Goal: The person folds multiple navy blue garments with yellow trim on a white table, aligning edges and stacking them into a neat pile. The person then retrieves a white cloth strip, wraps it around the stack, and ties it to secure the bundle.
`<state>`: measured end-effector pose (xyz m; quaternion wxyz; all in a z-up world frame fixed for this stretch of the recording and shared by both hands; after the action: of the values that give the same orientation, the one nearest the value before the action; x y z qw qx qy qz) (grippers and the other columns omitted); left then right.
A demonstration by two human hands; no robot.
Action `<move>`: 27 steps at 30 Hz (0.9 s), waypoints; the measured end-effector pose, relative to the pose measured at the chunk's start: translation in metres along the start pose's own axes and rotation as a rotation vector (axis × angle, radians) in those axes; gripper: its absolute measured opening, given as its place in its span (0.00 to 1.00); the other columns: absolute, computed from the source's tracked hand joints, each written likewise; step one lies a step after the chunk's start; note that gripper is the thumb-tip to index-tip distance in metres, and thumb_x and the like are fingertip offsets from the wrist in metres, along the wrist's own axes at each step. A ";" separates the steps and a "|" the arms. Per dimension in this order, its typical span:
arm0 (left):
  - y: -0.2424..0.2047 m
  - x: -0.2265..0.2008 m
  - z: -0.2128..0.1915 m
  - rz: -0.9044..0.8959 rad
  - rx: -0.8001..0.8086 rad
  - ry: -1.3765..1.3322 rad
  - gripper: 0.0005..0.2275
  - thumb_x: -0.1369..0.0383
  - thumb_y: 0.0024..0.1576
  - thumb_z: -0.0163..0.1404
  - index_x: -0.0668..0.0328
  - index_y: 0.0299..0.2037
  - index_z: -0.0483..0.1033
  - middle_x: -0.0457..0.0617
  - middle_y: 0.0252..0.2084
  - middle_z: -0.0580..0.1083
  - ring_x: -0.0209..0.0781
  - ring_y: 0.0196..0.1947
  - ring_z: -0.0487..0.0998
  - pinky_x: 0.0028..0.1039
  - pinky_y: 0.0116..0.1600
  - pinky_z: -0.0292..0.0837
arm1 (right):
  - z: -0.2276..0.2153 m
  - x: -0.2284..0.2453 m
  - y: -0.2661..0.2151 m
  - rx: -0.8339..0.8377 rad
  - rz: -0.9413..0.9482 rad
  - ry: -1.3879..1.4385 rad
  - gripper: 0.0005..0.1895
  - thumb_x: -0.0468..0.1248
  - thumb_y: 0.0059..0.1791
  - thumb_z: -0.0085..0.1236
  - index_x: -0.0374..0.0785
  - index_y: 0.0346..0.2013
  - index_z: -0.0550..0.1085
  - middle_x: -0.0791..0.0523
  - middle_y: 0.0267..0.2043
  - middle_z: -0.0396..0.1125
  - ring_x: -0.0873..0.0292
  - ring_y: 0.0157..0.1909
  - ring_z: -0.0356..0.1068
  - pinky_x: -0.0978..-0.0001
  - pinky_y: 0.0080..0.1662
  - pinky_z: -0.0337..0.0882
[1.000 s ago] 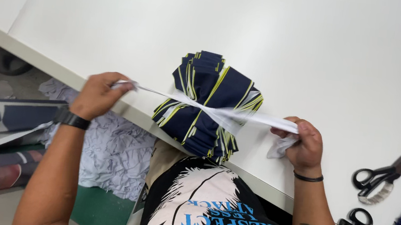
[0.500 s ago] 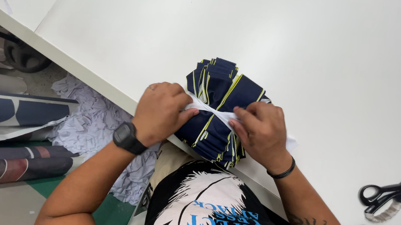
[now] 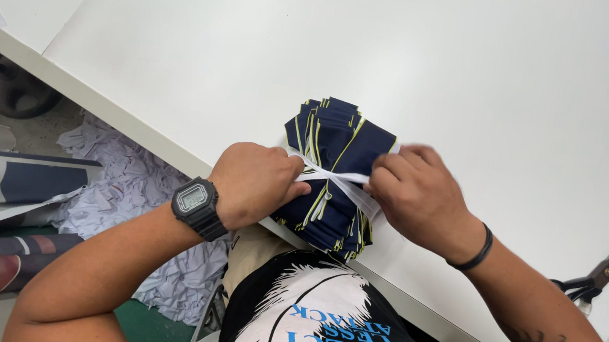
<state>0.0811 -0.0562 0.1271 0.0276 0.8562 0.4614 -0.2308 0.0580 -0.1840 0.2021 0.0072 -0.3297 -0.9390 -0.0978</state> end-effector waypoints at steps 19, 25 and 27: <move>-0.010 -0.045 0.025 0.501 -0.094 -0.269 0.03 0.65 0.55 0.54 0.51 0.33 0.79 0.48 0.31 0.73 0.48 0.31 0.78 0.39 0.35 0.72 | 0.041 -0.050 -0.025 -0.004 0.467 0.516 0.04 0.27 0.52 0.50 0.36 0.39 0.72 0.53 0.36 0.65 0.56 0.34 0.68 0.64 0.37 0.69; -0.016 -0.034 0.002 0.351 -0.163 -0.276 0.15 0.58 0.56 0.55 0.55 0.48 0.79 0.48 0.33 0.74 0.52 0.31 0.77 0.41 0.34 0.71 | 0.046 -0.046 -0.031 0.084 0.538 0.469 0.04 0.31 0.52 0.50 0.37 0.38 0.73 0.51 0.27 0.68 0.53 0.30 0.70 0.62 0.35 0.68; -0.016 -0.009 -0.002 0.143 -0.128 -0.061 0.13 0.56 0.57 0.53 0.57 0.40 0.78 0.49 0.32 0.74 0.51 0.30 0.78 0.41 0.35 0.72 | 0.048 -0.043 -0.036 0.125 0.572 0.468 0.04 0.35 0.51 0.54 0.39 0.38 0.74 0.52 0.23 0.69 0.53 0.26 0.71 0.62 0.32 0.69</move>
<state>0.0649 -0.0534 0.1349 0.1126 0.8761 0.4117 -0.2244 0.0716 -0.2291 0.1451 0.2689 -0.5461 -0.7861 -0.1070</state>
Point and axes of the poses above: each hand's wrist, its own y-axis towards the middle knuckle, its own z-axis out of the palm, x = y × z, the point moved 10 cm from there along y, towards the middle knuckle
